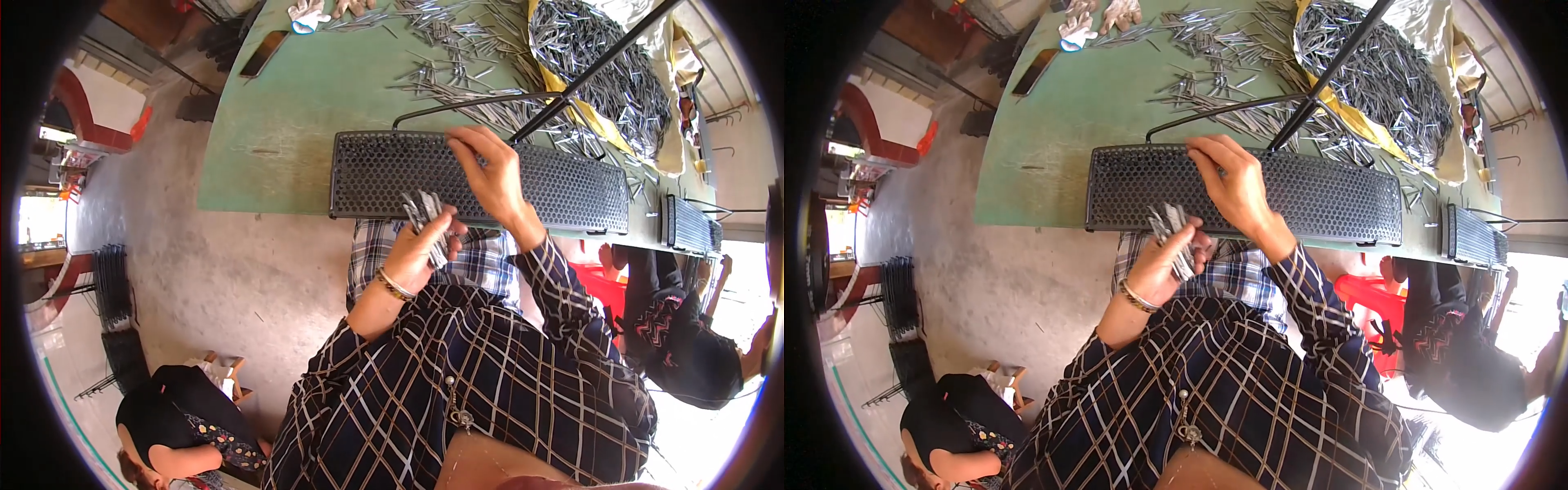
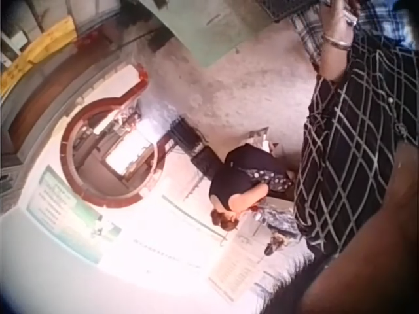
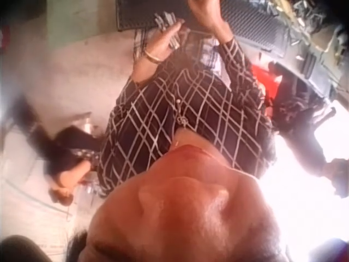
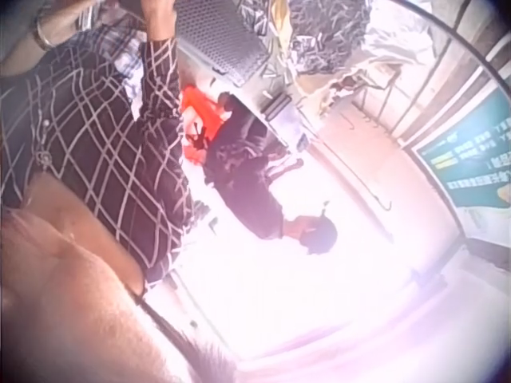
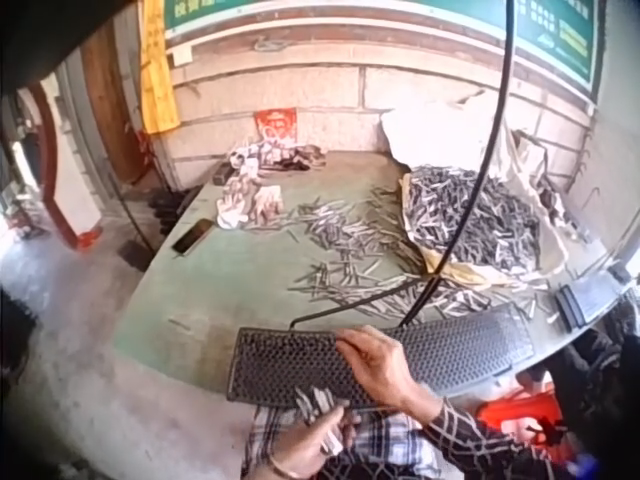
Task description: Sorting small metal pins and placing them into a perforated tray for assembly.
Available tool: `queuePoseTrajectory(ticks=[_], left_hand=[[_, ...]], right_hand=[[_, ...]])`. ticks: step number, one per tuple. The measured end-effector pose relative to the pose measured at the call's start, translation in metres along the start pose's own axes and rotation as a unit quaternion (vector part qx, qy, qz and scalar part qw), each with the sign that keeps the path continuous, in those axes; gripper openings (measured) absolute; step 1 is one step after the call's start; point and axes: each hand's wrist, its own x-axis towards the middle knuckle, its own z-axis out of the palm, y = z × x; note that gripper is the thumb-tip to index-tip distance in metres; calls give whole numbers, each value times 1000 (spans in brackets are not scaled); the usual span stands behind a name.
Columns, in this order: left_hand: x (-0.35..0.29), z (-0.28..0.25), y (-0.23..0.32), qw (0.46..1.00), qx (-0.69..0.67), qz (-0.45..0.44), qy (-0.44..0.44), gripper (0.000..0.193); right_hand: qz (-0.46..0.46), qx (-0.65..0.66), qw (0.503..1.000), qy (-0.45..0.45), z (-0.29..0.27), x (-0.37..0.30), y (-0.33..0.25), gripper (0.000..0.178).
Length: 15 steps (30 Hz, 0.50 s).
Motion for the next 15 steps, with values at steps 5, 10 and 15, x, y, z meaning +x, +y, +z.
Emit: queuePoseTrajectory(ticks=[5,10,15], left_hand=[[6,-13,-11,999,11,-38,5,26],[5,-29,-19,996,86,-10,-23,25],[3,-28,-20,996,84,-32,1,25]], right_hand=[[-53,-57,994,-79,21,13,30,17],[-100,-102,980,-140,29,17,38,18],[-160,-172,956,-176,32,14,40,20]])
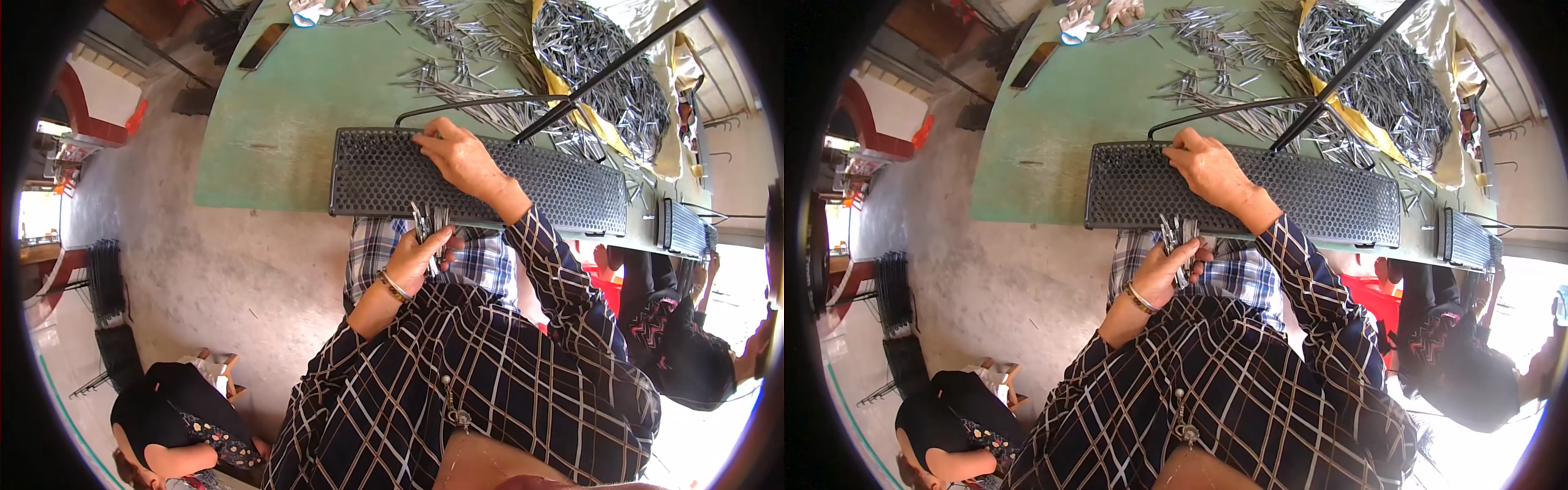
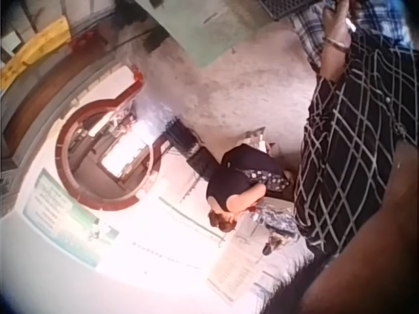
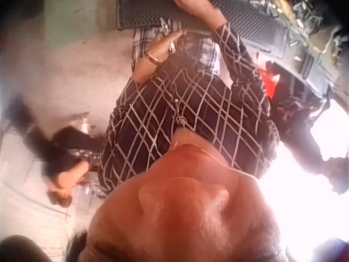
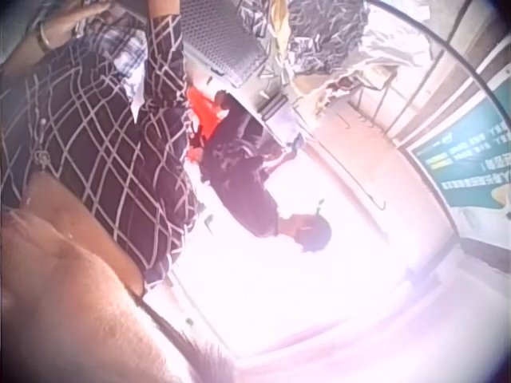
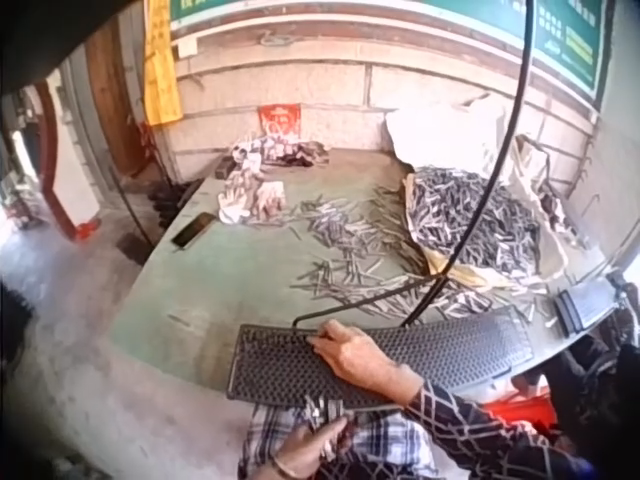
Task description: Sorting small metal pins and placing them into a perforated tray for assembly.
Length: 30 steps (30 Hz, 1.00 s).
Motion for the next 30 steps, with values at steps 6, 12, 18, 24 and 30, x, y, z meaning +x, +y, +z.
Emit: queuePoseTrajectory(ticks=[6,12,18,24,30], left_hand=[[-5,5,11,996,-19,83,34,22],[0,9,15,995,-32,89,34,20],[3,10,15,994,-32,95,45,18],[-1,13,17,993,-49,96,55,19],[-5,18,22,994,-28,96,51,21]], right_hand=[[197,257,945,-53,-30,-14,-22,22],[342,374,857,-94,-31,-38,-37,26],[370,392,836,-101,-27,-44,-31,23],[375,413,827,-75,-25,-46,-37,23],[403,438,799,-84,-28,-46,-39,27]])
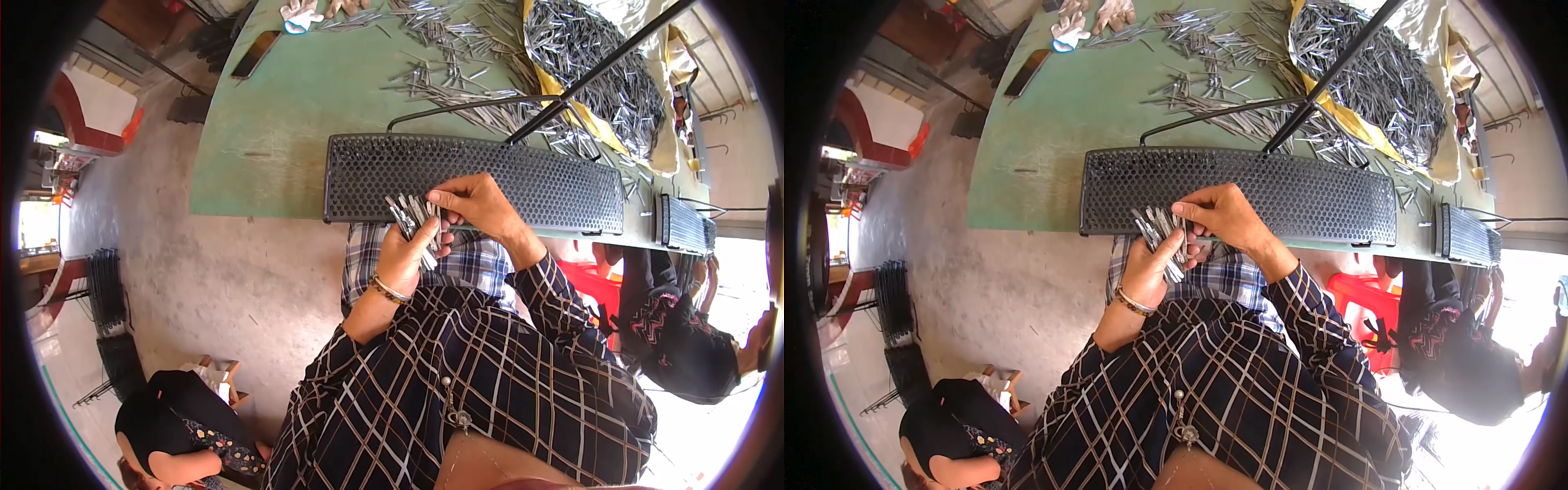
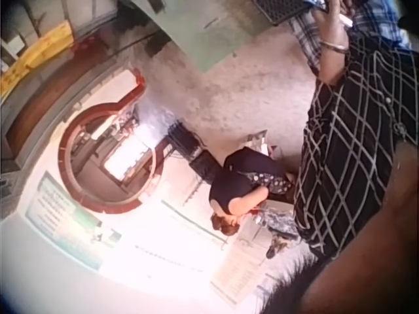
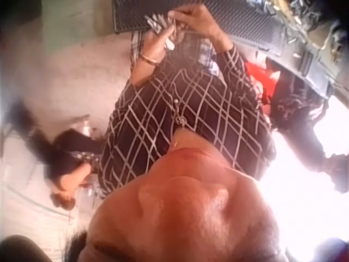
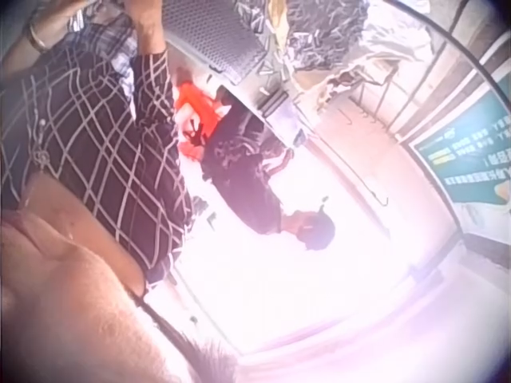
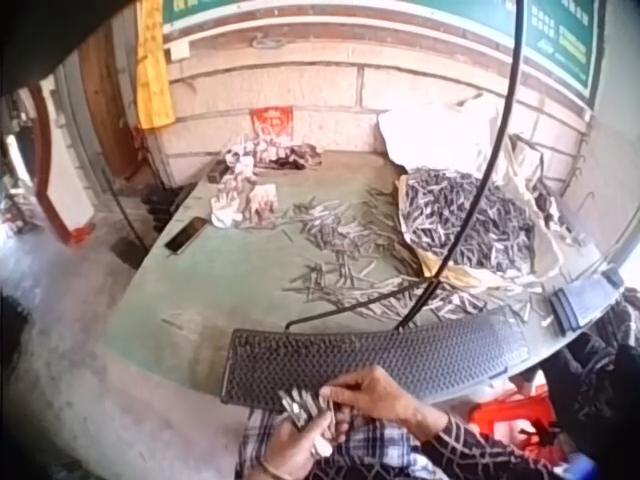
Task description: Sorting small metal pins and placing them into a perforated tray for assembly.
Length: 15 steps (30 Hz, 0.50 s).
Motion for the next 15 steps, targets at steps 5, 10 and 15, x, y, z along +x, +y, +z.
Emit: queuePoseTrajectory(ticks=[5,10,15], left_hand=[[5,-6,-6,999,-34,10,-21,20],[3,4,-2,998,-59,6,3,16],[0,-2,-8,996,-85,2,30,16]], right_hand=[[-2,5,1000,4,-1,-1,-3,25],[-8,-5,1000,-1,-9,1,-9,24],[-114,20,978,175,-11,16,-23,21]])
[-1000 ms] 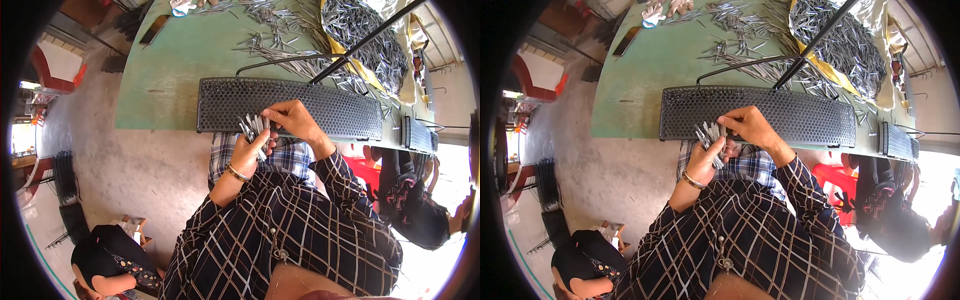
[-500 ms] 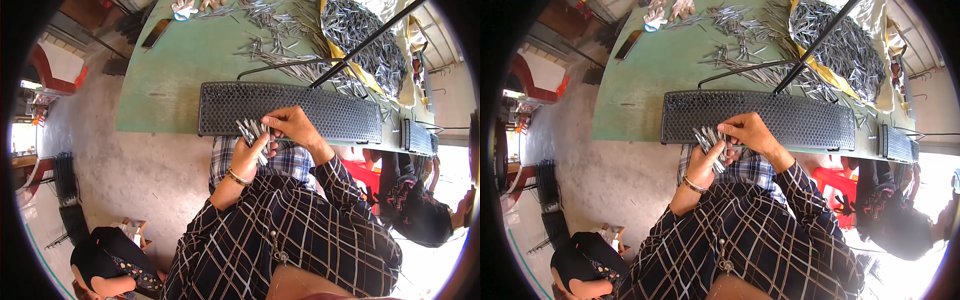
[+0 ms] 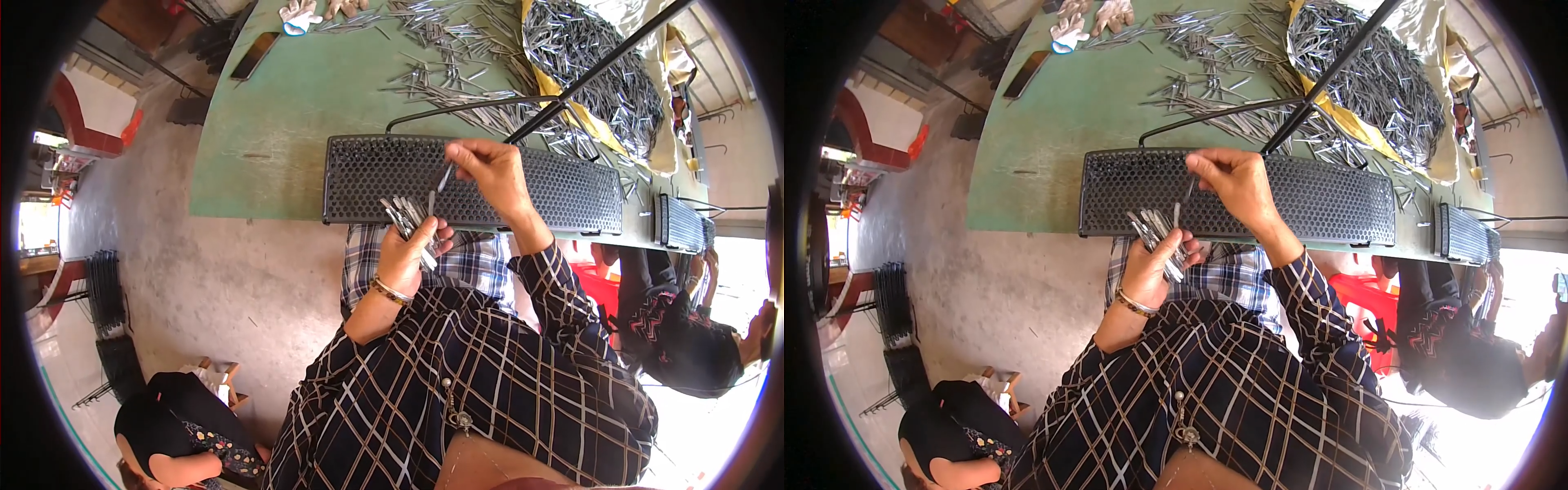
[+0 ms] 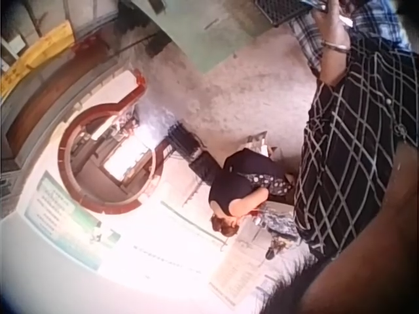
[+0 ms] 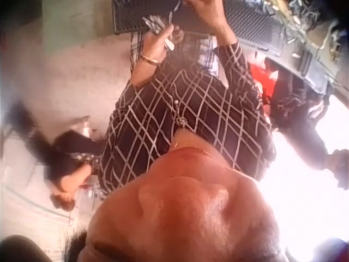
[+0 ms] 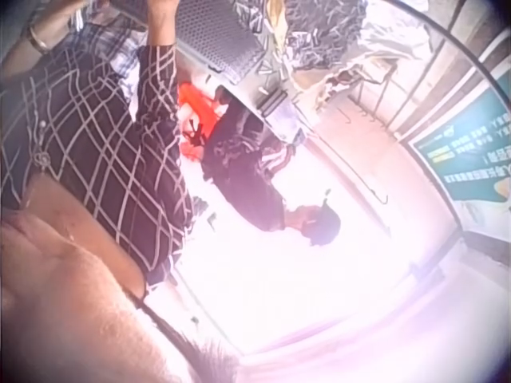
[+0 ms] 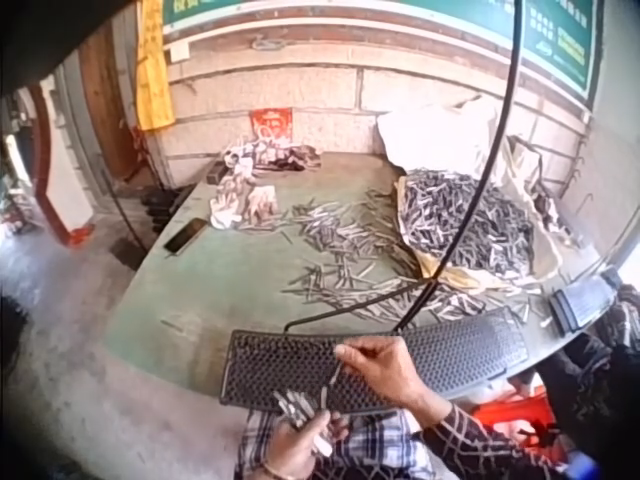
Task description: Sorting small metal pins and placing them into a perforated tray for assembly.
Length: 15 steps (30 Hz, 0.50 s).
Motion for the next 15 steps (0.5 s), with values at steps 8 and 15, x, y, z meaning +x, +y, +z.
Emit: queuePoseTrajectory(ticks=[8,15], left_hand=[[-5,2,-4,997,54,-54,-28,17],[-5,1,-3,998,28,-62,-19,17]], right_hand=[[-179,-114,976,45,24,39,31,15],[-318,-238,918,16,27,36,35,15]])
